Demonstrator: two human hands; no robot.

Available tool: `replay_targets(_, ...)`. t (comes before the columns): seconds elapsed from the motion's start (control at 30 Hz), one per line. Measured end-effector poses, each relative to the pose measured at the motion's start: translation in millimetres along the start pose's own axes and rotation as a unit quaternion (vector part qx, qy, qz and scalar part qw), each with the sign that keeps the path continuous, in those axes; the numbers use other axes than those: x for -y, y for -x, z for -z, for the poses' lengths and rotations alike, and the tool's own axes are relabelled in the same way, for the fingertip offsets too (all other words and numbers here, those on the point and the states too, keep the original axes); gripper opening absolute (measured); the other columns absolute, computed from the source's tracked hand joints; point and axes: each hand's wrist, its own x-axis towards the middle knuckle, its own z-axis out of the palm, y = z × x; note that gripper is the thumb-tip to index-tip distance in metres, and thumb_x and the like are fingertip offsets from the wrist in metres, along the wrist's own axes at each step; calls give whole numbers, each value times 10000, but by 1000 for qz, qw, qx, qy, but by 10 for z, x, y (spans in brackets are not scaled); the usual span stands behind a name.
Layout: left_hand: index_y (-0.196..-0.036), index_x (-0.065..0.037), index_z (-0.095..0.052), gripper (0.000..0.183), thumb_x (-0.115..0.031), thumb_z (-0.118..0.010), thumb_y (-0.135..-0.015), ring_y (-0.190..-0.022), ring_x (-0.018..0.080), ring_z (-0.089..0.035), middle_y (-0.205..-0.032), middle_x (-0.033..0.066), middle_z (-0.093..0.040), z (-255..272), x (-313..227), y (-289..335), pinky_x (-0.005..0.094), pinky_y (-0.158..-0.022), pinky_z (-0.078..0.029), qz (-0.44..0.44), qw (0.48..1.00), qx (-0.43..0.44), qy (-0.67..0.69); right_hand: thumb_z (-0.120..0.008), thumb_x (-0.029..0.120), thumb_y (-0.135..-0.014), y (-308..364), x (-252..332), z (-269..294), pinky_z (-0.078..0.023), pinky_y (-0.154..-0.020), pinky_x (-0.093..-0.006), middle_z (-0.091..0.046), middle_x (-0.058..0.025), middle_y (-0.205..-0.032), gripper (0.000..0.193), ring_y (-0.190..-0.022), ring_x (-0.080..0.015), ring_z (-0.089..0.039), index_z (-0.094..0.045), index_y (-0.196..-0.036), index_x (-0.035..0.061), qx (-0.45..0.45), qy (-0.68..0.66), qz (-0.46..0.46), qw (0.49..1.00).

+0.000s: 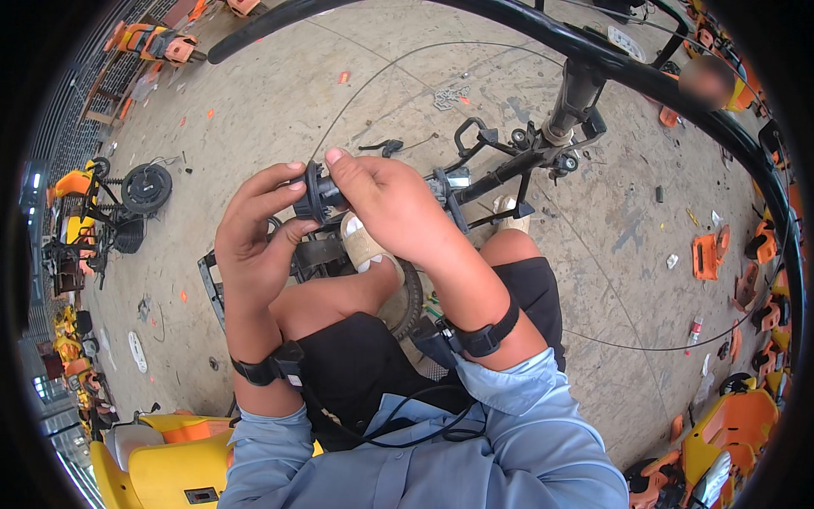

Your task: The person secures a plastic component onto a scooter handlebar using a power drill. They then pick up a black grip and slide it onto the end of the handlebar.

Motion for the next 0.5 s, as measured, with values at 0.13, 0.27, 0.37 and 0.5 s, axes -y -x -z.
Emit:
replay_targets(0.13,-1146,-29,-710,443,140,-767,-740,-1214,279,-631,-1284,153,-659,-20,-30,-14,375,-991,-537,-7,1000,-11,-7,-538,471,-1043,2,82,26,-330,-505,-264,-531,6,-618,547,-561,-85,-436,-653,-758,19,31,-77,-101,991)
replay_targets(0.27,-1104,-44,-724,411,139,-757,-737,-1176,294,-657,-1235,140,-689,-33,-34,-34,369,-942,-560,-30,999,-15,-8,-550,459,-1036,-23,42,57,-251,-439,-253,-464,19,-552,514,-460,-69,-355,-617,-722,57,56,-144,-146,977)
replay_targets(0.37,-1095,-48,-726,403,136,-755,-738,-1182,304,-654,-1226,132,-692,-30,-31,-41,379,-950,-555,-46,999,-9,-21,-553,451,-1035,-28,-6,50,-231,-416,-264,-436,25,-538,493,-429,-73,-324,-602,-737,60,60,-178,-160,969)
replay_targets(0.5,-1083,-55,-729,400,131,-753,-730,-1182,321,-653,-1210,118,-700,-15,-26,-52,396,-967,-547,-65,997,3,-47,-548,452,-1034,-31,24,59,-223,-392,-269,-428,19,-536,468,-408,-80,-317,-586,-772,66,78,-209,-193,955)
